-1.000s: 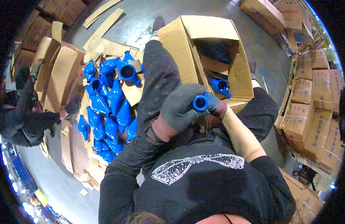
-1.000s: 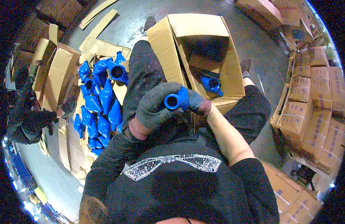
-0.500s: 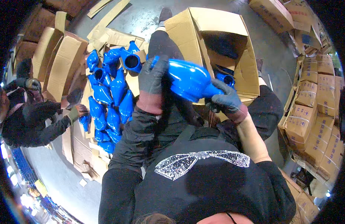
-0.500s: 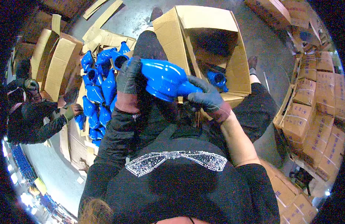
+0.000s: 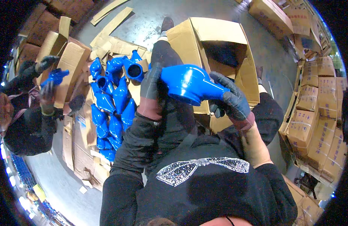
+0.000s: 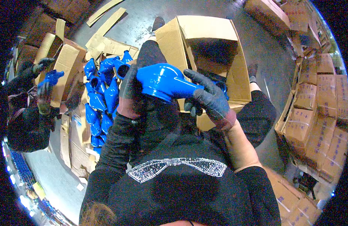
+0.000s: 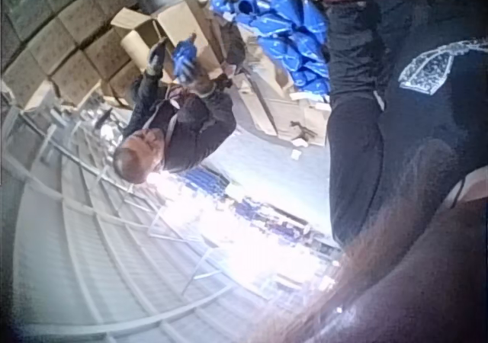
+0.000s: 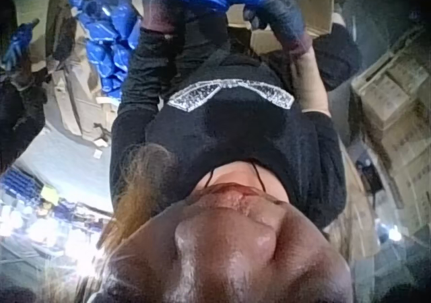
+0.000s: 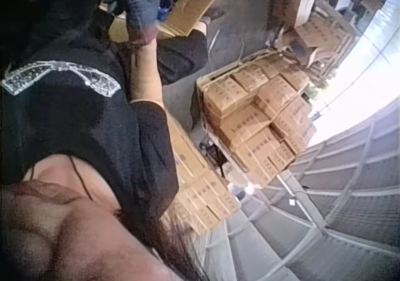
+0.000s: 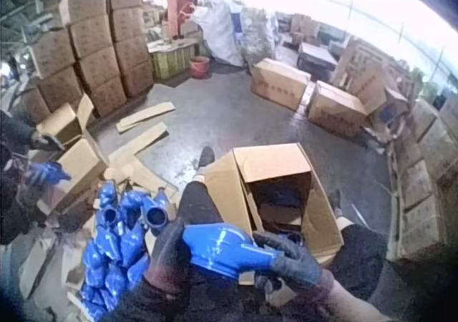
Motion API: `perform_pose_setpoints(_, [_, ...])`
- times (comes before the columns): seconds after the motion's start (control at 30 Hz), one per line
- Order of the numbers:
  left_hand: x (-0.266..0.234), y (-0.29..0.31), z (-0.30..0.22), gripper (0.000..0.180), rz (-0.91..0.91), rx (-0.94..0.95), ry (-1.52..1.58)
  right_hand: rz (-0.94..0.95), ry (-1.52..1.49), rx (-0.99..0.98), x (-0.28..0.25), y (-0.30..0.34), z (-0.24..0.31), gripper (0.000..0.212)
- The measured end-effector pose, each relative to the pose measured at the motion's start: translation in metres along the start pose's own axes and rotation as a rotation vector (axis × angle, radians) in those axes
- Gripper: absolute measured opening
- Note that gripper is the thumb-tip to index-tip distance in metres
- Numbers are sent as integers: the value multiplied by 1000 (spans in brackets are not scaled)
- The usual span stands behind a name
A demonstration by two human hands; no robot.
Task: Packing blue painted ductile iron water meter housings and cardboard inserts into shipping boxes.
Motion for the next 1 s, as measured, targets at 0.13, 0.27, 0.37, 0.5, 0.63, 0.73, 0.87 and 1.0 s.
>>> perform_pose_setpoints(0.13, [-4,7,4,21,-52,-25,101,-61,78,-11,-2,0,1,68])
perform_pose_setpoints(0.27, [-3,10,1,20,-75,13,127,-71,72,-7,0,1,0,67])
perform_pose_setpoints(0.37, [-5,3,0,20,4,-2,111,-58,25,-69,12,4,14,68])
perform_pose_setpoints(0.5, [-5,2,-6,38,210,83,-347,-87,-46,-125,14,1,36,64])
perform_pose_setpoints(0.63, [11,13,-3,38,207,43,-355,-163,-97,-235,-13,-24,35,46])
perform_pose_setpoints(0.73, [-3,17,11,41,217,-118,-379,-270,-140,-297,-40,-50,20,39])
perform_pose_setpoints(0.87, [8,32,17,46,419,-312,-635,-472,-56,-84,-65,-70,-2,31])
perform_pose_setpoints(1.0, [30,60,-17,47,390,-298,-536,-483,72,-4,-54,-81,-4,36])
Point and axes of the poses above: each hand's wrist, its own y-axis away from the middle knuckle, its own x-axis out of the palm, z = x × y, the point moved 7 cm from there along -y, towards the middle knuckle, and after that the axes turned 5 degrees about x, right-handed, at the moved point
